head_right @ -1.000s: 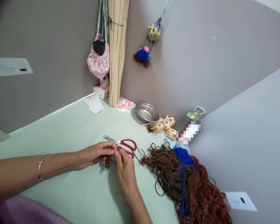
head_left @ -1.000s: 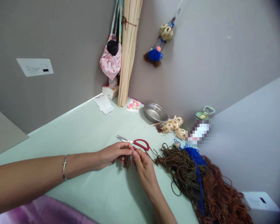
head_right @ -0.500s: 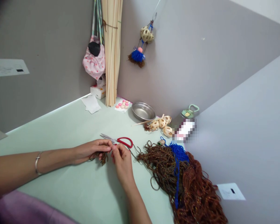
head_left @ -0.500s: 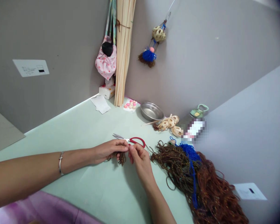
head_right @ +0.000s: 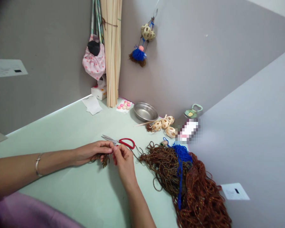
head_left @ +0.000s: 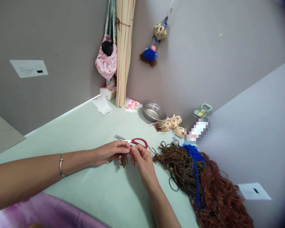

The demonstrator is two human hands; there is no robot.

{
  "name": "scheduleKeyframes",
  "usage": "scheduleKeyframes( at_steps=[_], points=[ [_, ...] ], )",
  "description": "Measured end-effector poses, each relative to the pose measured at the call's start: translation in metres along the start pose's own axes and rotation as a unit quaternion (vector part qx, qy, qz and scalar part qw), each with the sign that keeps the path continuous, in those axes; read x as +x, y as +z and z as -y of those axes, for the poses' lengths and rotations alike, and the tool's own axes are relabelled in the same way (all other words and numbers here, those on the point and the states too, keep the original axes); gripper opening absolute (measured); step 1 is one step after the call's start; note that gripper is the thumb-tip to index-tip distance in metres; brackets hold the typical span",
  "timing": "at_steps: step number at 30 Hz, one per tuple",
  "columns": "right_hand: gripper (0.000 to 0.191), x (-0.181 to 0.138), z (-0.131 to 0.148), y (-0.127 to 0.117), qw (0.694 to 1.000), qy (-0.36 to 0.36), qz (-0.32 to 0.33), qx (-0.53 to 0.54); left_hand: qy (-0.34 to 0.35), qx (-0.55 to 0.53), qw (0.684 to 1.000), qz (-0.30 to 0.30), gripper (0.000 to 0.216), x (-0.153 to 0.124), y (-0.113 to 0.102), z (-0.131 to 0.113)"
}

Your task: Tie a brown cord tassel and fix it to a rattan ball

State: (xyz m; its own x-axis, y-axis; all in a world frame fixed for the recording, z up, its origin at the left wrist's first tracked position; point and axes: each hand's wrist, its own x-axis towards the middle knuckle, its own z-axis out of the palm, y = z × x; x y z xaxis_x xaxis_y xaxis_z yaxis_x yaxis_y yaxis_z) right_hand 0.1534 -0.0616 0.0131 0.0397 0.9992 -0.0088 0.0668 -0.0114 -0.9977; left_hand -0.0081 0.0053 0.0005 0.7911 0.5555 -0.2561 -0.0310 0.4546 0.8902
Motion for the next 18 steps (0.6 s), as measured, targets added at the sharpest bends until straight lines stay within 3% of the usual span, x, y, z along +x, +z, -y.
scheduleKeyframes(
  at_steps=[18],
  points=[
    [0.040, 0.0062, -0.0054, -0.0004, 1.000, 0.010, -0.001, 0.026, -0.001, -0.006, 1.000, 0.006, 0.024, 0.0003, -0.0023, 0.0003]
  ],
)
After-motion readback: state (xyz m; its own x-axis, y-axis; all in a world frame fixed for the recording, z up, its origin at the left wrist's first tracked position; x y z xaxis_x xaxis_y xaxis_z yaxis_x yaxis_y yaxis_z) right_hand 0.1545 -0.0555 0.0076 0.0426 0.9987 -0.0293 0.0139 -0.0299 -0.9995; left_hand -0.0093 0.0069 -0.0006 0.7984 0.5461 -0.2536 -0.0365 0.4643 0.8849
